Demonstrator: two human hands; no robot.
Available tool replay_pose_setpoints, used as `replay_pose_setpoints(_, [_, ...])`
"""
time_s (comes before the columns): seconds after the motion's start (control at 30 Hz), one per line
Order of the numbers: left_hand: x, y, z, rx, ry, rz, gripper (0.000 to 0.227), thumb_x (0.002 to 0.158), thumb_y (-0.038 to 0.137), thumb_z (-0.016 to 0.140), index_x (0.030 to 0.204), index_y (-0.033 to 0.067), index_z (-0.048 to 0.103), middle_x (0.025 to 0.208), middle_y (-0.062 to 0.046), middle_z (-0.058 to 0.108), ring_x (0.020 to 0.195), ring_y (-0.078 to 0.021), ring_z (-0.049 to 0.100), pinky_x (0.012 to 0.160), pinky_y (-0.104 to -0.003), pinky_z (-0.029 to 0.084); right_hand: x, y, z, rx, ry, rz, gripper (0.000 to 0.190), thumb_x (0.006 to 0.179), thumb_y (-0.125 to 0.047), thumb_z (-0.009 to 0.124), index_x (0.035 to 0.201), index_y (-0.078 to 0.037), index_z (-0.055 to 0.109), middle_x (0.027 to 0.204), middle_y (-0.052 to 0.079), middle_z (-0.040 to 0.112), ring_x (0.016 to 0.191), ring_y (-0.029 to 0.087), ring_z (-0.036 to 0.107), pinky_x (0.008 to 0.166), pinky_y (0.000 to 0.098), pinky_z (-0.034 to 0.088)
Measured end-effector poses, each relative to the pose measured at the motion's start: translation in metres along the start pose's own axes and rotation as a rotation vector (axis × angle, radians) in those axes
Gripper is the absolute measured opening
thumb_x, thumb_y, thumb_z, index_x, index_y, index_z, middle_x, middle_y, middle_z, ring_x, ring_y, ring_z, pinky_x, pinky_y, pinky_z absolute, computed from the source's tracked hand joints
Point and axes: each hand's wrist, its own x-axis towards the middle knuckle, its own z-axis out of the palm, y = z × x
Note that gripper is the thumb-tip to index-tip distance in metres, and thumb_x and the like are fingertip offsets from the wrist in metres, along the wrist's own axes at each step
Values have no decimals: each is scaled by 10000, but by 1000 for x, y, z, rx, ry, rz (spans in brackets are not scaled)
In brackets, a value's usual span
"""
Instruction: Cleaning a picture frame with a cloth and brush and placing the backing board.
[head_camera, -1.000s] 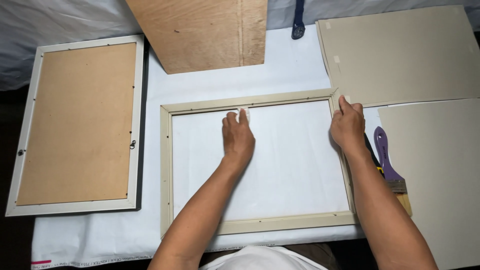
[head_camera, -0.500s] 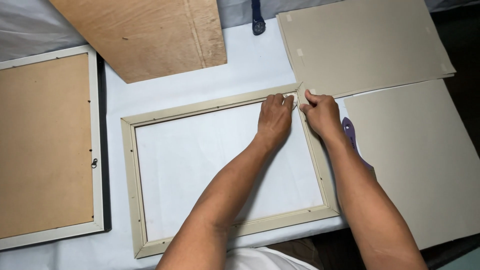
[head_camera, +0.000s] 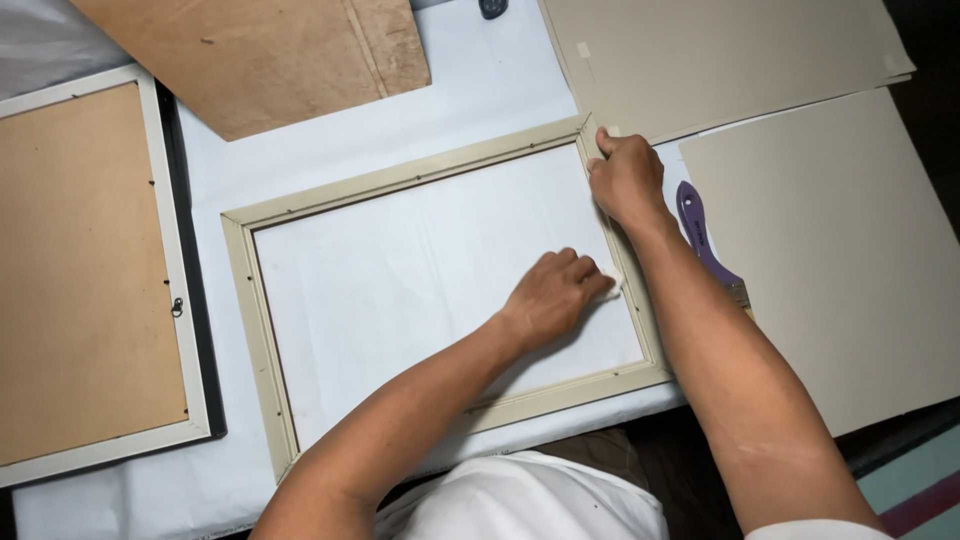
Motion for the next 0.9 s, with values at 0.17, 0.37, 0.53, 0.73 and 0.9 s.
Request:
replay_pose_setpoints(0.17, [-22, 36, 2, -57, 1, 184, 175, 983, 203, 499, 1022, 230, 668, 1021, -15, 637, 951, -235, 562, 873, -383, 461, -48, -50, -17, -240, 9, -10, 456, 1047, -135, 541, 1500, -89, 543, 1282, 170, 609, 1286, 367, 533, 1033, 472, 351])
replay_pose_setpoints(0.37, [-30, 17, 0, -10, -60, 331, 255, 974, 226, 490, 902, 360, 694, 915, 82, 616, 970, -172, 540, 966, -383, 400, -55, -43, 1, -334, 71, -108, 467, 1095, -134, 440, 1553, -40, 448, 1204, 137, 497, 1214, 335, 452, 977, 461, 287])
replay_pose_setpoints(0.53, [-98, -10, -60, -12, -113, 368, 256, 993, 272, 488, 933, 363, 719, 970, 65, 658, 1016, -168, 559, 1019, -391, 377, -52, -31, 7, -307, 115, -185, 452, 1101, -123, 451, 1536, -5, 467, 1175, 158, 485, 1201, 366, 436, 959, 481, 276])
replay_pose_setpoints(0.73, [-233, -33, -151, -22, -327, 146, 249, 978, 230, 521, 995, 316, 754, 1054, 39, 685, 1011, -194, 572, 1012, -400, 385, -36, -10, 25, -303, 198, -219, 438, 1083, -109, 505, 1511, -18, 518, 1130, 161, 476, 1146, 373, 456, 920, 504, 271])
replay_pose_setpoints(0.9, [-301, -46, -192, 264, -456, -322, 219, 915, 216, 596, 953, 331, 778, 1024, 77, 721, 989, -163, 637, 965, -389, 448, -30, 2, 31, -321, 254, -245, 437, 1063, -102, 549, 1491, -15, 553, 1126, 166, 459, 1146, 396, 434, 933, 541, 261])
